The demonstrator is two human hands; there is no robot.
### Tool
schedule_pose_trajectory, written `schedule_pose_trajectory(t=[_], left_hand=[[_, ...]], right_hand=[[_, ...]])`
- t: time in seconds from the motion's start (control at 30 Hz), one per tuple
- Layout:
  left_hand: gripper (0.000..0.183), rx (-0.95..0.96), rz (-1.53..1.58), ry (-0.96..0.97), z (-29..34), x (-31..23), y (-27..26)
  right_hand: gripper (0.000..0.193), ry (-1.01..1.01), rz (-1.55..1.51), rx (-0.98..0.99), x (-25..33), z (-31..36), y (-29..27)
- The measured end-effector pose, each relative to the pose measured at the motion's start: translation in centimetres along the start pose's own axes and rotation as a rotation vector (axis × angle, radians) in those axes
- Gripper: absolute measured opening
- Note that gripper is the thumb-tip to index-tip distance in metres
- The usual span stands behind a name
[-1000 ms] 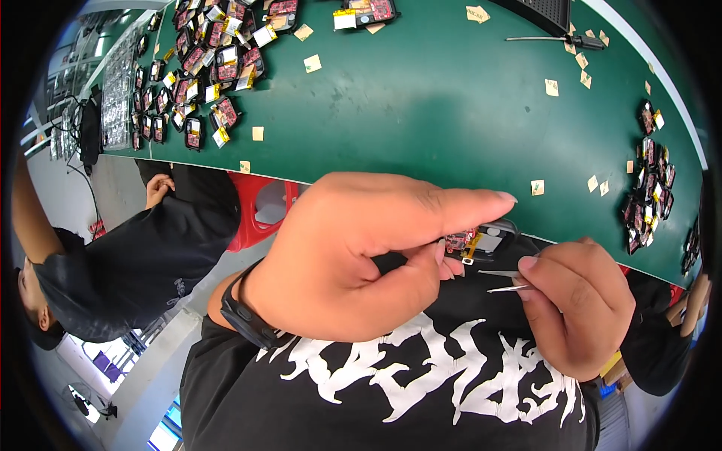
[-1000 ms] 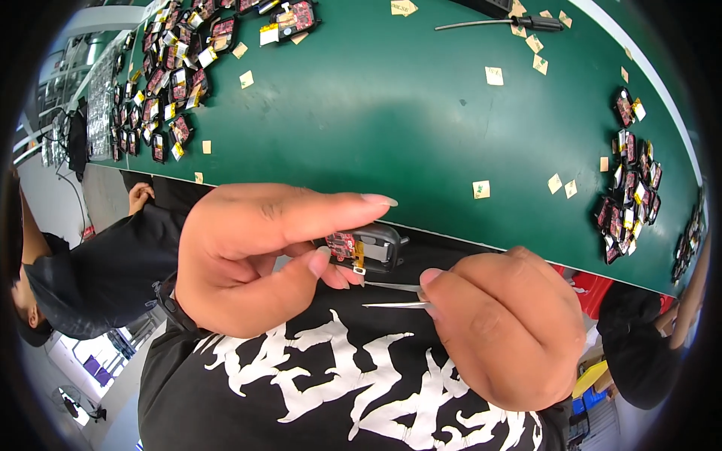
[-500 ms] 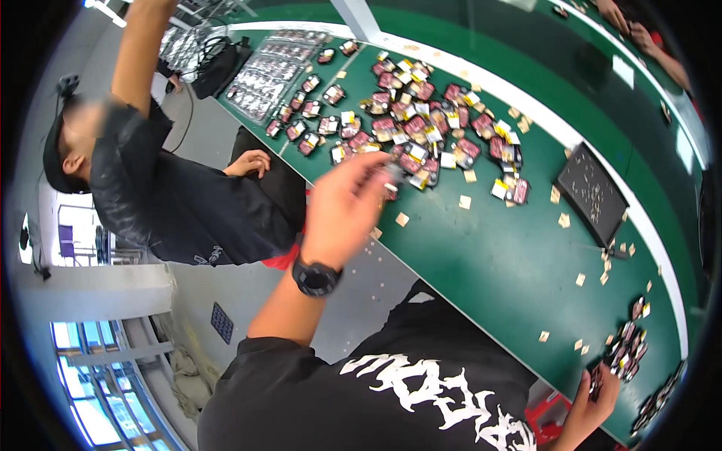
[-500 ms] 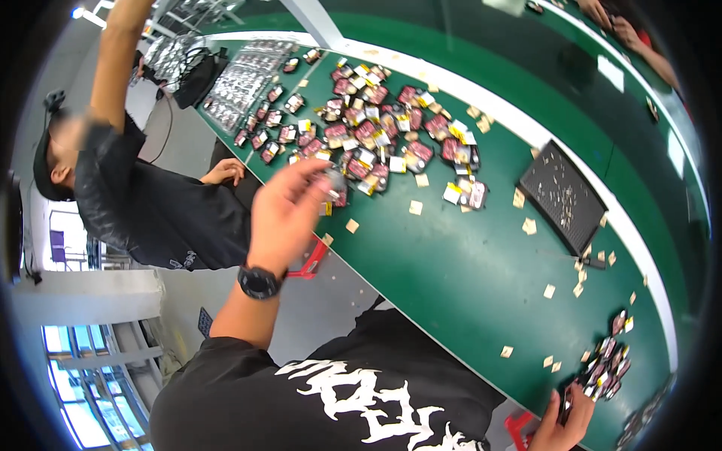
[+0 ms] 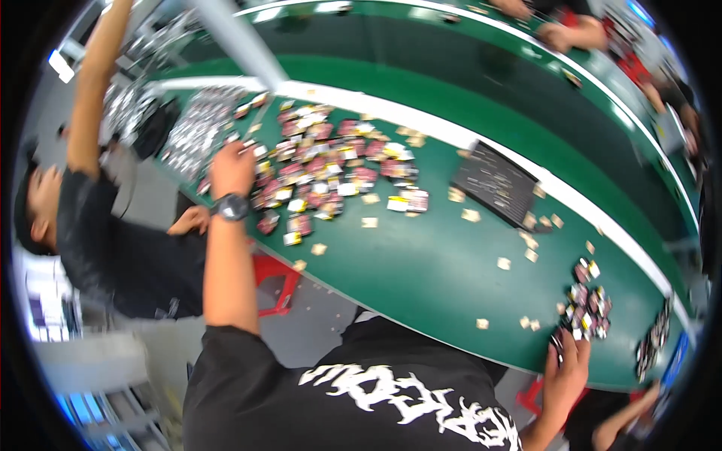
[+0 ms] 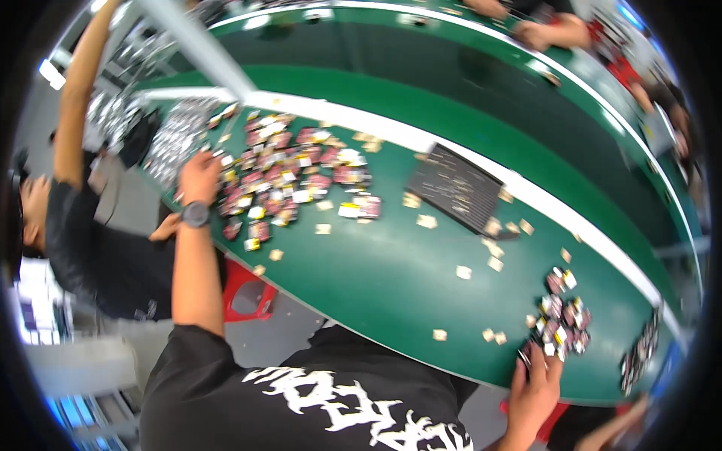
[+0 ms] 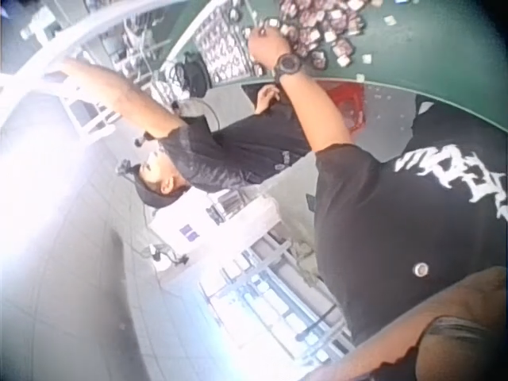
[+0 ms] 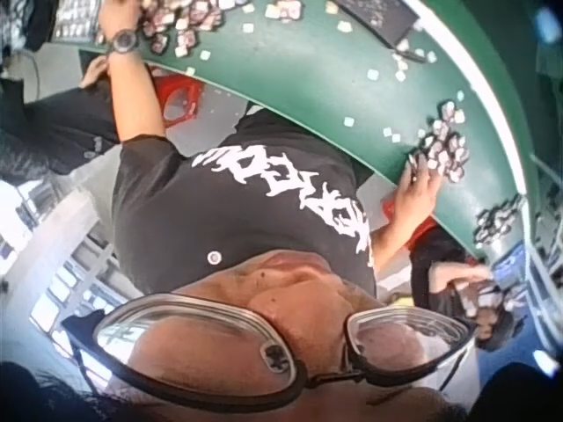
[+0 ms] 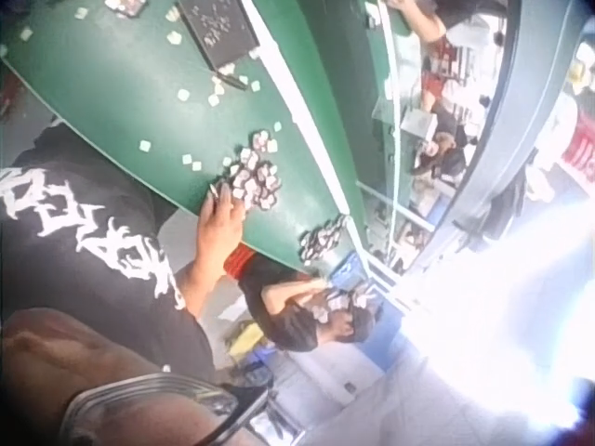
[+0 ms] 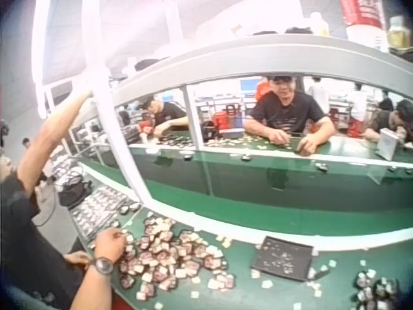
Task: Assembling small electronic components, specifically placing batteries and applying adhesive stickers to smartwatch-like devices on a production line.
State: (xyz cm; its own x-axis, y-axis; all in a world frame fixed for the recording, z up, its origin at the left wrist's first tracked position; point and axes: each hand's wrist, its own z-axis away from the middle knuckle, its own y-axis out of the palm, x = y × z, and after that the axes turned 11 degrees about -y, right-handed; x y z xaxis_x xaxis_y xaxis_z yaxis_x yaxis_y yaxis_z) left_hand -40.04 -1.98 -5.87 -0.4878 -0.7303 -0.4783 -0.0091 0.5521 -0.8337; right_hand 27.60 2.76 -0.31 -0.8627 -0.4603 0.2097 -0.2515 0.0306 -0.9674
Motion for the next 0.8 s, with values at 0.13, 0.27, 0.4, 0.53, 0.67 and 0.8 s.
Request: schedule_pose_trajectory(t=[0.13, 0.27, 0.4, 0.53, 0.67, 0.8], left_hand=[[0.039, -0.140, -0.228, 0.095, 1.2, -2.8, -2.5], [0.032, -0.112, -0.090, 0.226, 4.6, -5.8, -4.0], [0.026, 0.045, 0.262, 0.184, 11.0, -12.4, -3.6], [0.011, 0.492, 0.578, 0.152, 22.0, -18.6, -2.8], [0.034, 1.629, 0.732, -0.082, 31.6, -24.6, -2.5], [0.048, 2.173, 0.928, -0.474, 35.9, -28.1, -0.9]], right_hand=[[0.037, -0.092, 0.028, -0.026, 0.0, -1.1, -0.1], [0.031, -0.127, 0.006, -0.091, -1.2, -0.8, 0.4], [0.030, -0.173, -0.143, -0.110, -2.8, -0.3, 0.1], [0.031, -0.260, -0.174, -0.206, -3.8, 0.0, 0.4], [0.030, -0.412, -0.231, -0.377, -3.7, -0.2, 0.8], [0.030, -0.555, -0.307, -0.376, -1.6, -0.6, 0.4]])
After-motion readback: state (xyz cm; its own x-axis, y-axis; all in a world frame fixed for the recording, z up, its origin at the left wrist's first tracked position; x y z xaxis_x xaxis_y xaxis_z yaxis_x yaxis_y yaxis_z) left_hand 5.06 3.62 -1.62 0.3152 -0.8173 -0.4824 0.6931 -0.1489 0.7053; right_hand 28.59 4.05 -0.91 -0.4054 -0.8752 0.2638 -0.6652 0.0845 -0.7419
